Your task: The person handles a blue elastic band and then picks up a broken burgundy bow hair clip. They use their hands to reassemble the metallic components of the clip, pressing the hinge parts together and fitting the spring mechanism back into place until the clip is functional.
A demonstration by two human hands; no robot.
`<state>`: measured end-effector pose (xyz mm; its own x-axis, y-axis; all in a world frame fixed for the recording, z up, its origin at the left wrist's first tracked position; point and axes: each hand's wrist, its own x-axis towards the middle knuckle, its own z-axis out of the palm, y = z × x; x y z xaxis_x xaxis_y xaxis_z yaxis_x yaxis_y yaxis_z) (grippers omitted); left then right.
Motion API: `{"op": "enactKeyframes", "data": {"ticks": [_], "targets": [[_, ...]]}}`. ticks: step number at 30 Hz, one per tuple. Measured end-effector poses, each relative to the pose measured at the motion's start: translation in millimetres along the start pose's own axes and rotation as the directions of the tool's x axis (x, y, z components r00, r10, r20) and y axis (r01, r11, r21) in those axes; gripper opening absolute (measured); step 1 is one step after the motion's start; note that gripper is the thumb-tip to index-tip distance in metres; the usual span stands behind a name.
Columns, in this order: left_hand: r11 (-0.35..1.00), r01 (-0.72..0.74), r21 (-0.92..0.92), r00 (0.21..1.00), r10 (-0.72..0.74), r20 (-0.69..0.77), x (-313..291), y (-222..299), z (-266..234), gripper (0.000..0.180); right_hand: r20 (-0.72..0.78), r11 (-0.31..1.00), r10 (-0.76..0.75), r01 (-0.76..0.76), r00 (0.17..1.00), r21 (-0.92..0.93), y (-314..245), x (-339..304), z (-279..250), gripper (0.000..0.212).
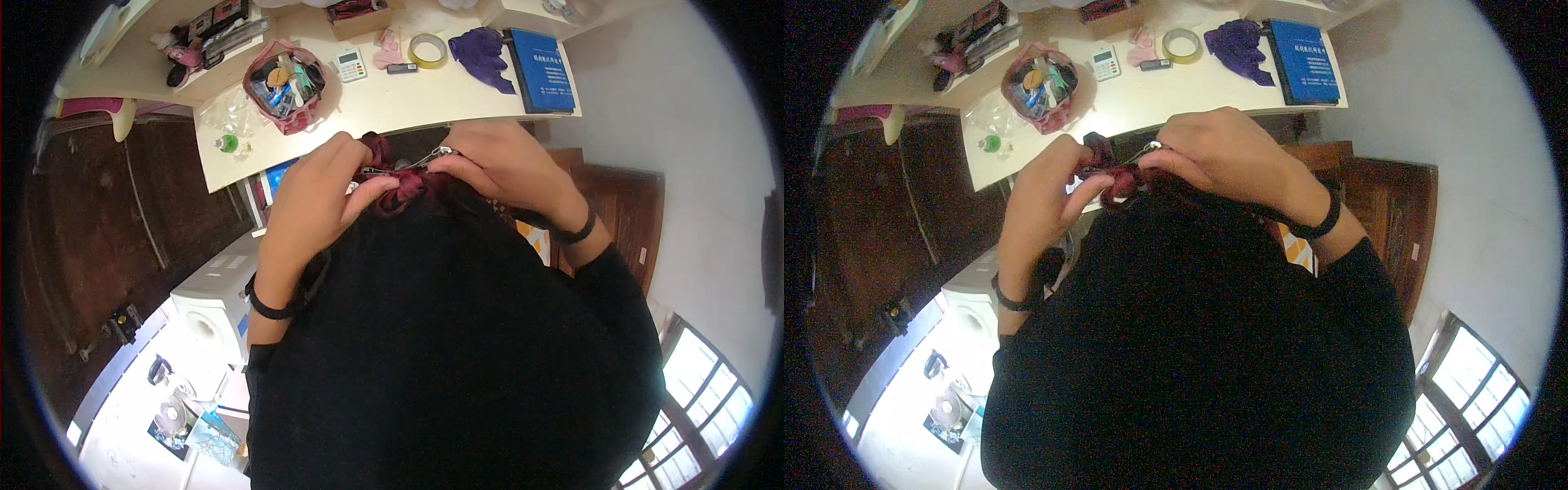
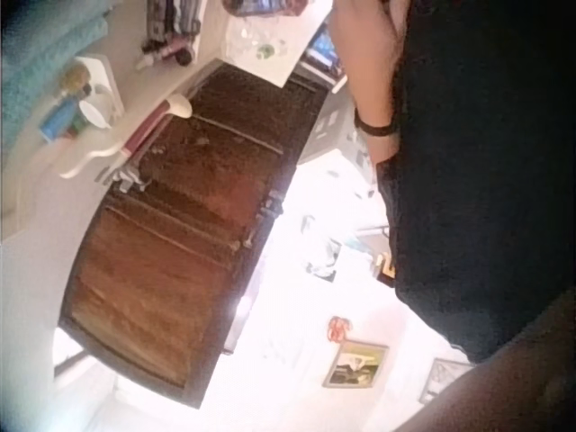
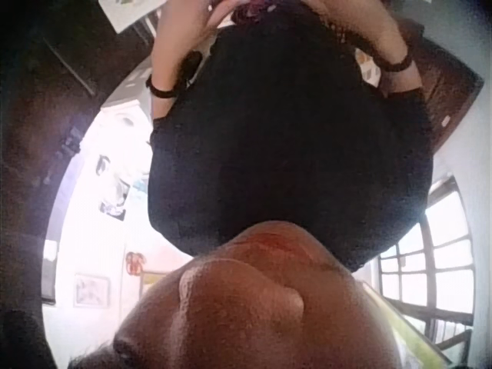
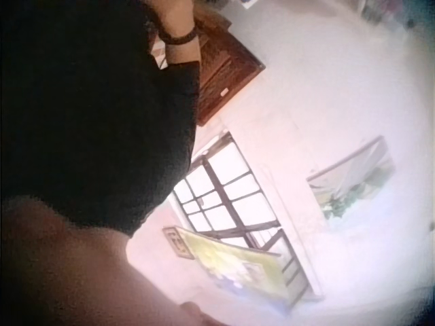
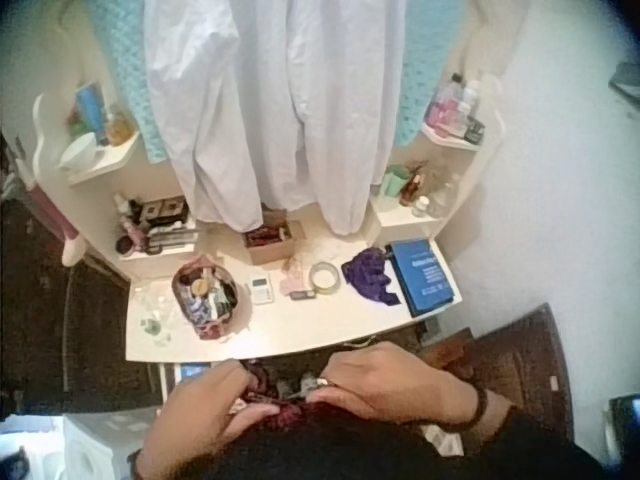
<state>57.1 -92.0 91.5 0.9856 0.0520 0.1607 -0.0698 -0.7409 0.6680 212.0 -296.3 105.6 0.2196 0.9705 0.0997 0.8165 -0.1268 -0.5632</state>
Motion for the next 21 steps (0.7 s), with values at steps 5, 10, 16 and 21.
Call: {"op": "enactKeyframes", "data": {"ticks": [5, 10, 16, 21], "targets": [[0.995, -0.05, 0.088, 0.998, 0.048, 0.031, -13, -9, 18, 0.035, -0.066, 0.994, -0.011, 0.004, 0.998, -0.111, -5, -13, 23, 0.031], [0.976, -0.114, 0.188, 0.986, 0.134, -0.096, -27, -6, 29, 0.034, -0.207, 0.98, -0.006, -0.036, 0.978, -0.198, -14, -21, 39, 0.04], [0.942, -0.106, 0.318, 0.95, 0.19, -0.248, -34, 2, 26, 0.034, -0.416, 0.975, -0.066, -0.031, 0.907, -0.222, -28, -18, 48, 0.036], [0.929, -0.13, 0.347, 0.923, 0.242, -0.301, -36, 2, 24, 0.034, -0.434, 0.975, -0.074, -0.026, 0.898, -0.221, -32, -15, 48, 0.034]]}}
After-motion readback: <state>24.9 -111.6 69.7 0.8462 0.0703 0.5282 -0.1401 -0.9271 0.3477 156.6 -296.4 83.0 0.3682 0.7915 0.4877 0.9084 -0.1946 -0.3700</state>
